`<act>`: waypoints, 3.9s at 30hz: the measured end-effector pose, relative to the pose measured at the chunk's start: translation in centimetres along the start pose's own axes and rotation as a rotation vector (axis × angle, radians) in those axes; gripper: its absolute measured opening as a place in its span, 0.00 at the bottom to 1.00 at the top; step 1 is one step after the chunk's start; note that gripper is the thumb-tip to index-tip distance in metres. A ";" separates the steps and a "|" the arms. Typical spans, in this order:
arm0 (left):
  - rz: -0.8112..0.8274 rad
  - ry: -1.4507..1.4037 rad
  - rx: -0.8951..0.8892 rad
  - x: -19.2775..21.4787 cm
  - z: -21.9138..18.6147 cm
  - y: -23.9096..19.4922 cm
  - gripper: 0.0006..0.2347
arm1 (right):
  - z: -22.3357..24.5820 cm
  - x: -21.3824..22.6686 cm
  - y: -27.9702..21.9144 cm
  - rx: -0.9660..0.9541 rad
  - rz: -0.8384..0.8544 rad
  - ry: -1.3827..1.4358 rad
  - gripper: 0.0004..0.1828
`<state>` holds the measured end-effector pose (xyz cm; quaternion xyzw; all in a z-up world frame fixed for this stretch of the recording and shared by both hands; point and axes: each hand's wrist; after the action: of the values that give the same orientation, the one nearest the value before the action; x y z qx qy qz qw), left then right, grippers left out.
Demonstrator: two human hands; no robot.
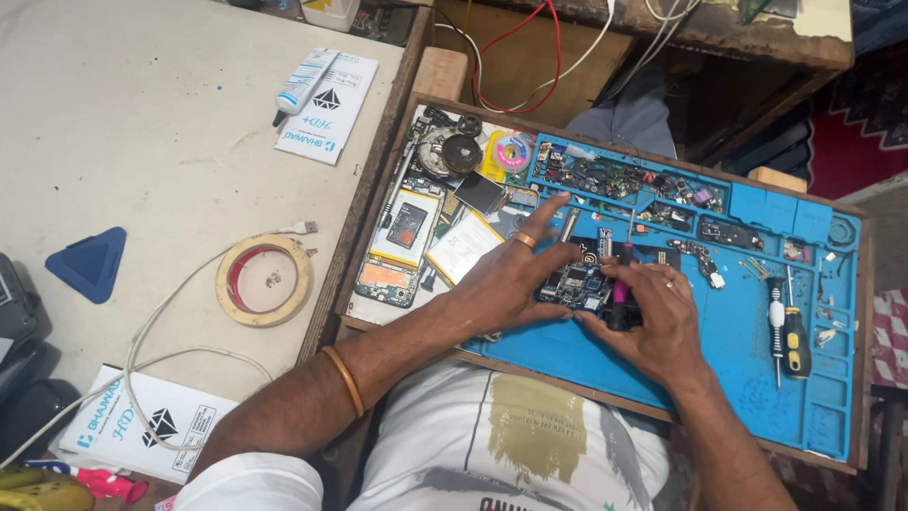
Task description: The person uses a pink-handled screwdriver to work on a blue circuit board, repeatedly probing and adjusting components. The person holds the board with one hand while manipulating it with the other, occasionally turning the board over to access different sides.
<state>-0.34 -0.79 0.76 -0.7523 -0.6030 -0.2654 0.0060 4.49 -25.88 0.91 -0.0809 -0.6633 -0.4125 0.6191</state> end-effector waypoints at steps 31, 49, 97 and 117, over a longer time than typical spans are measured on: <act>-0.174 -1.131 0.364 -4.6 0.3 1.4 0.23 | -1.6 -2.5 -3.7 -0.572 0.147 1.418 0.14; -0.137 -1.044 0.384 -4.9 0.4 1.2 0.21 | -0.9 -2.0 -3.2 -0.542 0.158 1.488 0.12; -0.357 -1.185 0.479 -3.6 0.6 1.8 0.19 | 0.0 1.0 -3.1 -0.187 -0.376 0.558 0.14; -0.395 -1.178 0.487 -3.6 0.0 2.0 0.17 | 1.0 2.6 -2.2 0.008 -0.326 0.449 0.14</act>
<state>1.03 -4.62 -0.10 -0.6239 -0.6747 0.3376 -0.2036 1.88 -27.69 2.32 0.1225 -0.5155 -0.5117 0.6764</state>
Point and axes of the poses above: each hand's wrist, its own y-axis towards the middle knuckle, its own x-axis out of the back of the hand, z = x × y, and after that the axes turned 12 degrees about -y, right-handed
